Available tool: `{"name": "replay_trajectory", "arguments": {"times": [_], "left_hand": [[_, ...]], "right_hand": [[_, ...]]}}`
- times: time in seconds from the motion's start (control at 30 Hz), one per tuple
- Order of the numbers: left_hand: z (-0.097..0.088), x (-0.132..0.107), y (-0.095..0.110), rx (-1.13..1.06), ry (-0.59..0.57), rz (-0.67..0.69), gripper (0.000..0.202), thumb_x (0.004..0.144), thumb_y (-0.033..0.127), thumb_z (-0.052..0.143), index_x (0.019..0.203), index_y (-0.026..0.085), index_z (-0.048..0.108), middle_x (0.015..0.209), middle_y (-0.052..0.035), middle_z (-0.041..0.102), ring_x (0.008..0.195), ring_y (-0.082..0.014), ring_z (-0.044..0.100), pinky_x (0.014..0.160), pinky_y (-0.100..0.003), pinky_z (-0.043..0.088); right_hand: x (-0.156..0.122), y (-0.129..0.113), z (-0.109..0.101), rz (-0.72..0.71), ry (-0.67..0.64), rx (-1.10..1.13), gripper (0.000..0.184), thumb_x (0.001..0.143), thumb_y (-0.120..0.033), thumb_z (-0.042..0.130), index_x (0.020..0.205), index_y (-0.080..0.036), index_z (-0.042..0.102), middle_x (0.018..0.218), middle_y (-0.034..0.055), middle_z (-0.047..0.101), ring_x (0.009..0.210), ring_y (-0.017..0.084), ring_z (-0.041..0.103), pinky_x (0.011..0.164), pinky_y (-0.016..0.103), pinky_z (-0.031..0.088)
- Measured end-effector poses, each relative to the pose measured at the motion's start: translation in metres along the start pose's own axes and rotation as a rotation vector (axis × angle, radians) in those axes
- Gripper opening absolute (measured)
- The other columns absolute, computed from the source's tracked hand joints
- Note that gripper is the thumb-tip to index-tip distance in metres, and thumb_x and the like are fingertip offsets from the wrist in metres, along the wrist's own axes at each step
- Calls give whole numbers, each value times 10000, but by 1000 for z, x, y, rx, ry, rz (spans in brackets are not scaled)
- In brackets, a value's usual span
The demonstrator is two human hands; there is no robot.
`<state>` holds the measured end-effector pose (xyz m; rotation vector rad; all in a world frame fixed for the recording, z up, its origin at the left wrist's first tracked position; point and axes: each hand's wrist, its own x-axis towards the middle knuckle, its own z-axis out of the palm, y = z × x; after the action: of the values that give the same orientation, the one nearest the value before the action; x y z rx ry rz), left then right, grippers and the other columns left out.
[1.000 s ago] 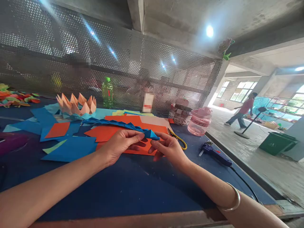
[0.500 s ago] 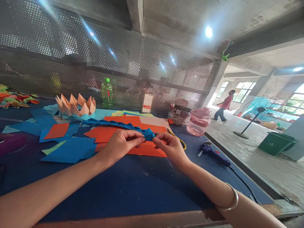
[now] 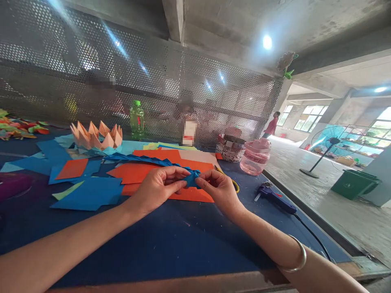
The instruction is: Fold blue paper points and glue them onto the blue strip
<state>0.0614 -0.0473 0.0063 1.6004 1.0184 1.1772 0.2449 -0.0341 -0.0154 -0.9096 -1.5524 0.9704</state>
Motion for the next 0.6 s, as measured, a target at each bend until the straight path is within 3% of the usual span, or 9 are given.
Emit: {"name": "replay_trajectory", "arguments": {"times": [0.2,0.33,0.6], "left_hand": [[0,1,-3,3,-18,-76,383,681,280,721,1050,201,657,915,-62,748,816,-214,700,680,-275,527],[0,1,-4,30,-25,-84,276,691,296,714,953,210,712,818,-36,755,781,-200,698,655,-258,527],[-1,1,-3,57,-44,-70,196,683,371,721,778,202,744,695,-28,733,689,-178,670,613,-241,518]], "right_hand": [[-1,3,2,-34,9,37,196,705,-345,708,673,-182,604,767,15,642,729,138,593,702,277,478],[-2,3,3,-54,1,70,174,713,-314,703,667,-184,598,775,12,630,769,141,592,748,288,480],[-3,0,4,-31,-14,94,190,699,-311,716,682,-180,580,749,1,609,700,123,566,697,277,466]]}}
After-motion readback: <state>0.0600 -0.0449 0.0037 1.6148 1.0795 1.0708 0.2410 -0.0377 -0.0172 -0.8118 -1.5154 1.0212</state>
